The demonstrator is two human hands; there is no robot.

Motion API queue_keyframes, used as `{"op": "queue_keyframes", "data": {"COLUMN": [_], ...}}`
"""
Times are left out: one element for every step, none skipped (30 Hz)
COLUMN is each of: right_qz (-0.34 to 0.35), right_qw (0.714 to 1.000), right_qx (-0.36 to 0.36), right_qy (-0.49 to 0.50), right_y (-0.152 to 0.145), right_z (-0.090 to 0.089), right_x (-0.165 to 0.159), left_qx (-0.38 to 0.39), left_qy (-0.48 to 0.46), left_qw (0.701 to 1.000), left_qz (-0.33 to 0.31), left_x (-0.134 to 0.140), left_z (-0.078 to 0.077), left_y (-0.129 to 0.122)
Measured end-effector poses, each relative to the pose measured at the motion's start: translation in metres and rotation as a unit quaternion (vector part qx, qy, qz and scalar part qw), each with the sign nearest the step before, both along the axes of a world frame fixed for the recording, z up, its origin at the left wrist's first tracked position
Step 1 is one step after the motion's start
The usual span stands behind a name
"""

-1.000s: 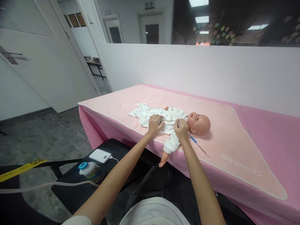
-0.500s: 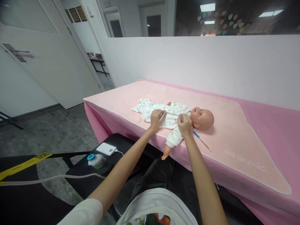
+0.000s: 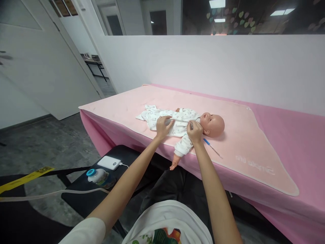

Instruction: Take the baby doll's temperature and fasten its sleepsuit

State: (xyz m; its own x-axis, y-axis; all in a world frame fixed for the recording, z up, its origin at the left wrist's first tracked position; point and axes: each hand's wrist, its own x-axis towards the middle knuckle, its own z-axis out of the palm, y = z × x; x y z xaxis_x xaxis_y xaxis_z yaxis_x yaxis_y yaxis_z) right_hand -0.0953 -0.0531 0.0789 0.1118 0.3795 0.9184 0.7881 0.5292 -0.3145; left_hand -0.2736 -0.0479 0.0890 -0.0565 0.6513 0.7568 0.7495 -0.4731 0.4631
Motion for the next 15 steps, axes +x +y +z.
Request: {"op": "queue_keyframes", "data": {"right_qz": [-0.003,-0.006,-0.007,-0.006,-0.002,0.003,0.008,0.012,0.013,0.012,0.009,0.007,0.006,0.008,0.01], "right_qw": [1.0,1.0,1.0,1.0,1.0,1.0,1.0,1.0,1.0,1.0,1.0,1.0,1.0,1.0,1.0], "right_qx": [0.001,0.002,0.002,0.001,-0.001,-0.004,-0.006,-0.007,-0.009,-0.01,-0.011,-0.013,-0.015,-0.016,-0.016], "right_qy": [-0.002,-0.004,-0.006,-0.007,-0.006,-0.005,-0.003,-0.001,0.0,0.0,-0.001,-0.003,-0.004,-0.004,-0.004], "right_y": [0.0001,0.0003,0.0004,0.0005,0.0005,0.0006,0.0007,0.0007,0.0007,0.0007,0.0006,0.0004,0.0002,0.0,-0.0002], "right_z": [-0.0002,-0.0004,-0.0005,-0.0006,-0.0007,-0.0007,-0.0008,-0.0009,-0.001,-0.001,-0.001,-0.0009,-0.0007,-0.0005,-0.0003], "right_x": [0.0002,0.0004,0.0006,0.0007,0.0009,0.001,0.0011,0.0012,0.0013,0.0013,0.0013,0.0013,0.0013,0.0012,0.0012], "left_qx": [-0.001,-0.002,-0.002,-0.003,-0.004,-0.005,-0.007,-0.008,-0.008,-0.007,-0.005,-0.003,-0.002,-0.002,-0.002], "left_qy": [-0.002,-0.003,-0.002,0.001,0.005,0.008,0.012,0.015,0.017,0.018,0.017,0.017,0.015,0.014,0.012], "left_qw": [1.0,1.0,1.0,1.0,1.0,1.0,1.0,1.0,1.0,1.0,1.0,1.0,1.0,1.0,1.0], "left_qz": [0.004,0.008,0.01,0.011,0.01,0.009,0.007,0.004,0.0,-0.003,-0.007,-0.009,-0.01,-0.009,-0.008], "left_x": [0.0002,0.0004,0.0005,0.0005,0.0006,0.0005,0.0004,0.0003,0.0002,0.0001,0.0,-0.0001,-0.0001,-0.0001,-0.0001], "left_z": [0.0002,0.0005,0.0008,0.0012,0.0014,0.0016,0.0017,0.0017,0.0015,0.0012,0.0009,0.0004,0.0,-0.0004,-0.0007], "left_y": [-0.0002,-0.0004,-0.0006,-0.0008,-0.001,-0.0012,-0.0013,-0.0013,-0.0012,-0.0011,-0.0008,-0.0005,-0.0001,0.0002,0.0006]}}
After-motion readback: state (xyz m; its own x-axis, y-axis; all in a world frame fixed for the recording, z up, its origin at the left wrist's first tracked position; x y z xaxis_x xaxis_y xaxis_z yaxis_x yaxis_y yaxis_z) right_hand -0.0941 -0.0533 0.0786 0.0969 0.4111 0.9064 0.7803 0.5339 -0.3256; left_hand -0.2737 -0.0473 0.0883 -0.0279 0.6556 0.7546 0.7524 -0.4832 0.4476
